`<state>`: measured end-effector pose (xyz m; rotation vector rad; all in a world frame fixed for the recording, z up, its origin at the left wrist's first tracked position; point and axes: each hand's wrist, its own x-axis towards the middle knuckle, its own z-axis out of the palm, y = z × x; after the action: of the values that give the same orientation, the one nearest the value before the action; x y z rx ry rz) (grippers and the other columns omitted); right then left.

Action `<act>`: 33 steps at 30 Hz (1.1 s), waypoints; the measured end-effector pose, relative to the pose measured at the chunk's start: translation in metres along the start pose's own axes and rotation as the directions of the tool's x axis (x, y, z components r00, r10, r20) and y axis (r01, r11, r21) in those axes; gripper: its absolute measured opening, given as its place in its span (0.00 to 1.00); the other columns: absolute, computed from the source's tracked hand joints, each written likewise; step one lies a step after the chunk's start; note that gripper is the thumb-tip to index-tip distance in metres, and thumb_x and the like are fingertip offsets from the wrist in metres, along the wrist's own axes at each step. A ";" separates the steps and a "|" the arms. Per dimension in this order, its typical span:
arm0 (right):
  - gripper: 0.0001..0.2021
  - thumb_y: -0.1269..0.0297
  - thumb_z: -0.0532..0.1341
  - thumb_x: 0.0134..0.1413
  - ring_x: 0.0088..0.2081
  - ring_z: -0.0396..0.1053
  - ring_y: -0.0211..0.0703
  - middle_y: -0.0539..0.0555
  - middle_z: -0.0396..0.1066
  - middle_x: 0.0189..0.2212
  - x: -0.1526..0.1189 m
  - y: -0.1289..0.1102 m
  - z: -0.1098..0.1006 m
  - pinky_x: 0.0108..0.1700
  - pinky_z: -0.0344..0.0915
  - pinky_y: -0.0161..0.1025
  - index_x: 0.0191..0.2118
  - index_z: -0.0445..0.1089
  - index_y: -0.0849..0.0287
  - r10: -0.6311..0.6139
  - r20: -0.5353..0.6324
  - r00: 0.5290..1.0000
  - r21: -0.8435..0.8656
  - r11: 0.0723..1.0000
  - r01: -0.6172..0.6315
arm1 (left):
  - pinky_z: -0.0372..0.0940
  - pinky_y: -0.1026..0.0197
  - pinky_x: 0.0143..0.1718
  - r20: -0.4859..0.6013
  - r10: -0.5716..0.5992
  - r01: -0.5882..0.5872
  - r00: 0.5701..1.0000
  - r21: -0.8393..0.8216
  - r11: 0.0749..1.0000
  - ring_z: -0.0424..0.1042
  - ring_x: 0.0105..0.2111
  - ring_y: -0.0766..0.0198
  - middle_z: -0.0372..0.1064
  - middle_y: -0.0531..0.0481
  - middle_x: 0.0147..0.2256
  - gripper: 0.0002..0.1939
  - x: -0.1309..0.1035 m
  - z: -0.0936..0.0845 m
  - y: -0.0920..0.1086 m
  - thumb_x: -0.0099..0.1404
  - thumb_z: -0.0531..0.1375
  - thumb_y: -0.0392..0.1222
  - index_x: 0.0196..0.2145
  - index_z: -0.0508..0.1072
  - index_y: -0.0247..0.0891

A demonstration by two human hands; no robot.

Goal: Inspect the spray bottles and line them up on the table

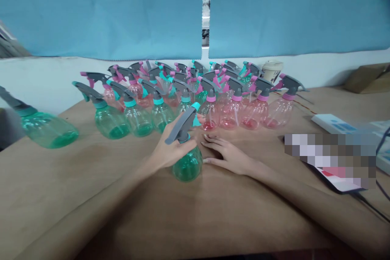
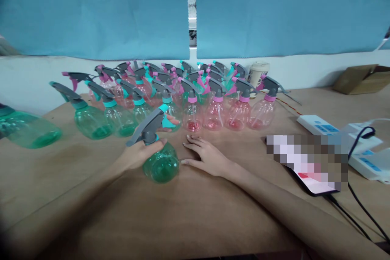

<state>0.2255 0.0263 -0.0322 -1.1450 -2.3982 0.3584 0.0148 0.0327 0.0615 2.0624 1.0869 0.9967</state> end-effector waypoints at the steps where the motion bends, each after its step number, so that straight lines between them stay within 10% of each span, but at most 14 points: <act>1: 0.33 0.42 0.52 0.57 0.63 0.52 0.52 0.62 0.58 0.61 0.000 0.000 0.000 0.63 0.52 0.54 0.60 0.60 0.62 -0.003 0.000 1.000 0.000 1.000 0.003 | 0.66 0.59 0.35 -0.001 0.005 -0.005 1.000 -0.006 1.000 0.71 0.33 0.60 0.71 0.53 0.36 0.19 0.000 0.001 -0.001 0.55 0.58 0.36 0.46 0.69 0.46; 15: 0.15 0.57 0.55 0.61 0.46 0.72 0.45 0.55 0.73 0.46 -0.009 -0.022 -0.010 0.50 0.66 0.46 0.49 0.66 0.56 -0.028 -0.126 0.992 0.291 0.954 0.064 | 0.70 0.54 0.42 0.005 0.003 -0.002 1.000 -0.223 0.975 0.72 0.47 0.55 0.66 0.44 0.53 0.27 -0.014 0.008 0.002 0.59 0.63 0.42 0.54 0.60 0.44; 23: 0.36 0.44 0.65 0.45 0.54 0.66 0.55 0.60 0.67 0.54 0.001 -0.078 -0.009 0.51 0.65 0.53 0.57 0.56 0.55 0.113 -0.046 0.993 0.308 0.947 -0.094 | 0.68 0.50 0.43 -0.052 0.006 -0.008 0.999 -0.029 1.000 0.73 0.43 0.54 0.68 0.44 0.49 0.27 -0.030 -0.011 0.006 0.58 0.64 0.43 0.53 0.59 0.42; 33: 0.35 0.38 0.66 0.37 0.47 0.69 0.56 0.57 0.70 0.45 0.048 -0.150 0.022 0.42 0.66 0.51 0.49 0.61 0.54 0.211 -0.035 0.977 0.285 0.939 -0.192 | 0.64 0.44 0.50 -0.185 -0.008 0.031 0.983 0.121 0.992 0.66 0.51 0.48 0.59 0.40 0.55 0.39 -0.073 -0.057 -0.011 0.57 0.64 0.47 0.60 0.50 0.42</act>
<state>0.0883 -0.0302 0.0248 -1.2495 -2.0950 0.6943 -0.0651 -0.0151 0.0590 2.0842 1.2900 1.1553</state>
